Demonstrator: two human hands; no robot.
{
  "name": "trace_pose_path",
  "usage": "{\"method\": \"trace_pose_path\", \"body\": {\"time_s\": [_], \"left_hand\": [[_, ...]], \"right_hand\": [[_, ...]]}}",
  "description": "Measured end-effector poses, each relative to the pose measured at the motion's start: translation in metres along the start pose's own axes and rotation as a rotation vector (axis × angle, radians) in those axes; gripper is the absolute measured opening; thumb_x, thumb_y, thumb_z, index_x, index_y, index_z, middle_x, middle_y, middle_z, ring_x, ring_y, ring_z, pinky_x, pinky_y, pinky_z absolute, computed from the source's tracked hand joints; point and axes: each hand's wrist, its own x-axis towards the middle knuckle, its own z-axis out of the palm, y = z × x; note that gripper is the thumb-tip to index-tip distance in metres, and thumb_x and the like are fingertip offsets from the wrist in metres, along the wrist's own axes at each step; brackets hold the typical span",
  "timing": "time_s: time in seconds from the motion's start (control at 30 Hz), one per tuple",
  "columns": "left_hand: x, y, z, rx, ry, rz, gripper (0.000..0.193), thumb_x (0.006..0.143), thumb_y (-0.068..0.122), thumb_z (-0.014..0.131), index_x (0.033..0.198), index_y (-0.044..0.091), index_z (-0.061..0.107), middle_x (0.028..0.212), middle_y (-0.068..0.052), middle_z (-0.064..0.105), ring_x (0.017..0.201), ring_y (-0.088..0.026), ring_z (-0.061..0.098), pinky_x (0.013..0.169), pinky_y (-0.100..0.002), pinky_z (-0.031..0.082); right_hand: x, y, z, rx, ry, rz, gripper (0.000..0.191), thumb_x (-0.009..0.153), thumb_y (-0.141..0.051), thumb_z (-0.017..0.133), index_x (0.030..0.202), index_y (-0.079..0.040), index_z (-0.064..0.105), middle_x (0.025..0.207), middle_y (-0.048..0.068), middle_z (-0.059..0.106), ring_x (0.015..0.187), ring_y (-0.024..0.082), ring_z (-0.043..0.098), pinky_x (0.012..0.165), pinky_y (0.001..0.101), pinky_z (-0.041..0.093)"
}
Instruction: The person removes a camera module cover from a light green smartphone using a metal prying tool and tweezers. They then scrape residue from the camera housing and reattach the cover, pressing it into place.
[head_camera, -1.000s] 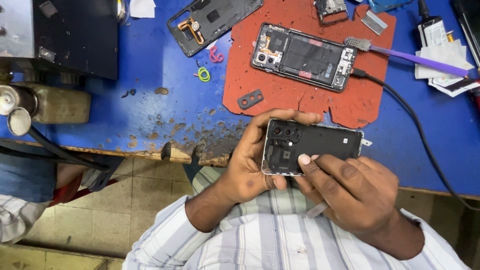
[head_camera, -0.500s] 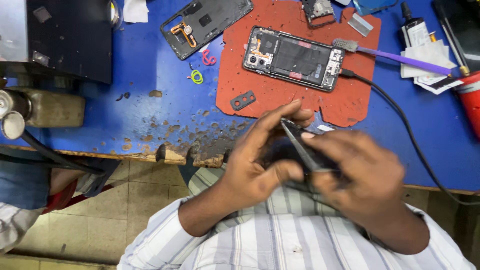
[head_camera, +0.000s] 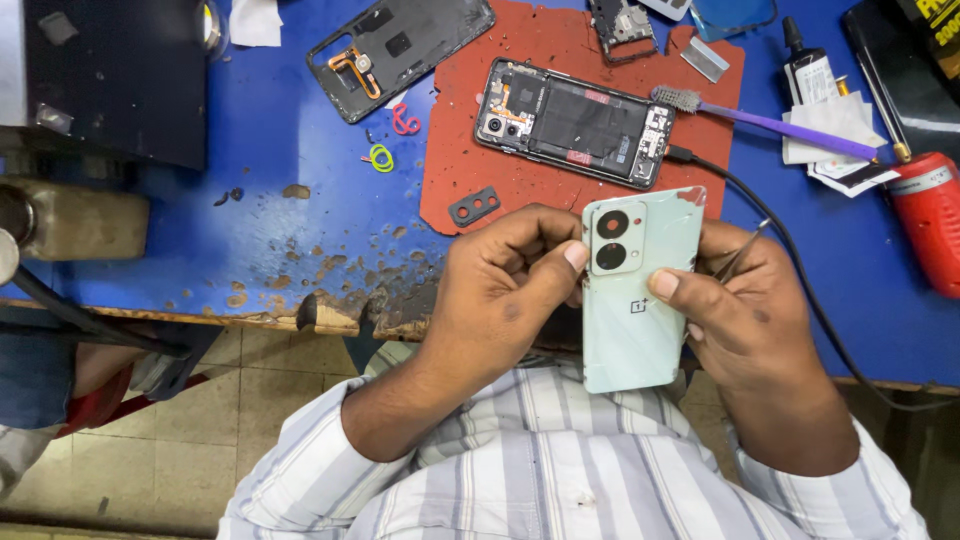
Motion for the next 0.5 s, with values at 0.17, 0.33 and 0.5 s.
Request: {"method": "trace_pose_path", "body": {"time_s": [0.17, 0.33, 0.5], "left_hand": [[0.003, -0.003, 0.000, -0.026, 0.052, -0.067, 0.012, 0.101, 0.002, 0.060, 0.108, -0.005, 0.068, 0.091, -0.003, 0.070, 0.079, -0.005, 0.065, 0.073, -0.024, 0.058], [0.004, -0.004, 0.000, 0.140, 0.097, -0.047, 0.009, 0.100, 0.002, 0.063, 0.101, -0.005, 0.069, 0.083, 0.001, 0.066, 0.074, -0.001, 0.057, 0.064, -0.020, 0.049], [0.002, -0.002, -0.001, 0.208, 0.082, -0.049, 0.007, 0.098, 0.002, 0.065, 0.098, -0.004, 0.069, 0.082, 0.002, 0.066, 0.074, 0.000, 0.057, 0.063, -0.020, 0.048]], "right_hand": [[0.002, 0.008, -0.005, -0.013, 0.011, 0.027, 0.038, 0.092, -0.003, 0.069, 0.126, 0.013, 0.065, 0.111, 0.020, 0.074, 0.095, 0.022, 0.074, 0.085, 0.0329, 0.060], [0.005, 0.014, -0.008, -0.006, -0.005, 0.040, 0.034, 0.092, -0.005, 0.069, 0.122, 0.013, 0.066, 0.105, 0.020, 0.075, 0.090, 0.021, 0.074, 0.080, 0.0322, 0.061], [0.005, 0.017, -0.010, -0.014, 0.038, 0.093, 0.036, 0.092, -0.006, 0.072, 0.122, 0.014, 0.069, 0.098, 0.019, 0.075, 0.072, 0.014, 0.065, 0.059, 0.0224, 0.048]]}}
